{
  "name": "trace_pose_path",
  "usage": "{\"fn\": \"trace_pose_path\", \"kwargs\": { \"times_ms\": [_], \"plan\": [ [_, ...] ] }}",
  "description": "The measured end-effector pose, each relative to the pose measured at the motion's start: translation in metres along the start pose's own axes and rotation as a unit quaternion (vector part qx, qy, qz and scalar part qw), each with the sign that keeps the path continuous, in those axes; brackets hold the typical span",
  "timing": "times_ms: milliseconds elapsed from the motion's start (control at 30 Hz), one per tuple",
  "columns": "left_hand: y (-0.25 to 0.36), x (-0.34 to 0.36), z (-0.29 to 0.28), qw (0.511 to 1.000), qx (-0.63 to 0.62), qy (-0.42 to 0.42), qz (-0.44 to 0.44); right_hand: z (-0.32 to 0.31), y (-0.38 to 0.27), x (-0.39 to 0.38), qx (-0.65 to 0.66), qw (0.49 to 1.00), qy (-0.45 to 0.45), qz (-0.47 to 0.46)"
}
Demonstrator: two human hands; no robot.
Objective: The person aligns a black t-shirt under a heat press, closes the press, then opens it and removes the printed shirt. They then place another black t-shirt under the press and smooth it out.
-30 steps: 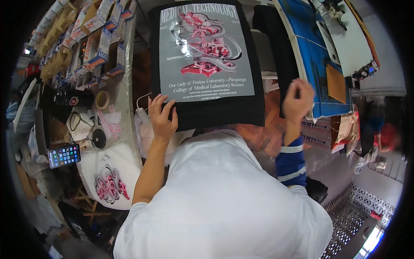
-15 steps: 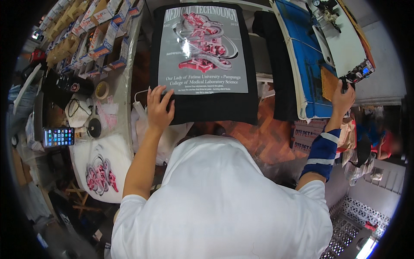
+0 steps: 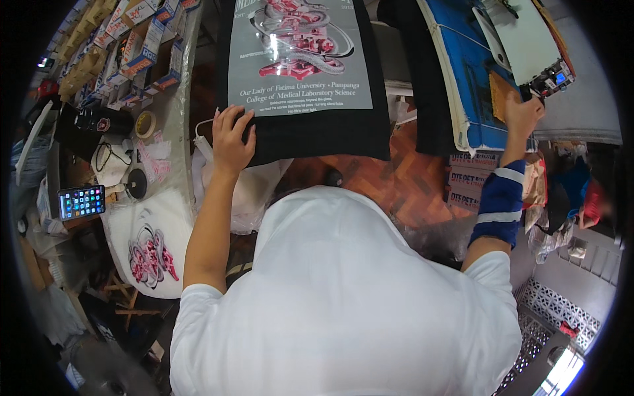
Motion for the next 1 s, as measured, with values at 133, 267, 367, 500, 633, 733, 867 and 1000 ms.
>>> {"fn": "trace_pose_path", "kwargs": {
  "times_ms": [133,267,367,500,633,733,867,1000],
  "plan": [
    [0.002,0.004,0.001,1.0,-0.009,0.005,-0.006,-0.045,-0.075,-0.091,0.165,0.962,0.086,-0.2],
    [0.001,0.002,0.0,1.0,-0.011,-0.002,-0.006,-0.026,-0.144,-0.247,0.373,0.85,-0.236,-0.287],
    [-0.003,0.002,0.002,1.0,-0.01,0.006,-0.005,-0.023,-0.169,-0.292,0.421,0.825,-0.226,-0.302],
    [-0.002,0.001,0.001,1.0,-0.009,0.004,0.002,-0.027,-0.193,-0.305,0.436,0.812,-0.23,-0.311],
    [-0.002,0.002,0.0,1.0,-0.011,0.0,0.001,-0.021,-0.208,-0.31,0.43,0.805,-0.23,-0.337],
    [-0.002,0.002,0.001,1.0,-0.011,0.004,0.002,-0.019,-0.212,-0.313,0.428,0.808,-0.231,-0.334],
    [-0.002,0.001,0.001,1.0,-0.012,0.008,0.003,-0.019,-0.214,-0.312,0.422,0.812,-0.228,-0.333],
    [-0.003,0.002,0.002,1.0,-0.013,0.001,0.001,-0.018,-0.214,-0.311,0.414,0.816,-0.229,-0.332]
  ]
}}
Point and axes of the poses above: each hand's wrist, its own x-axis towards the middle knuckle, its own z-axis out of the palm, y = z × x, the point moved 2 cm from there along x, towards the middle knuckle, and after that the axes turned 11 degrees about z, right-handed, at the moved point
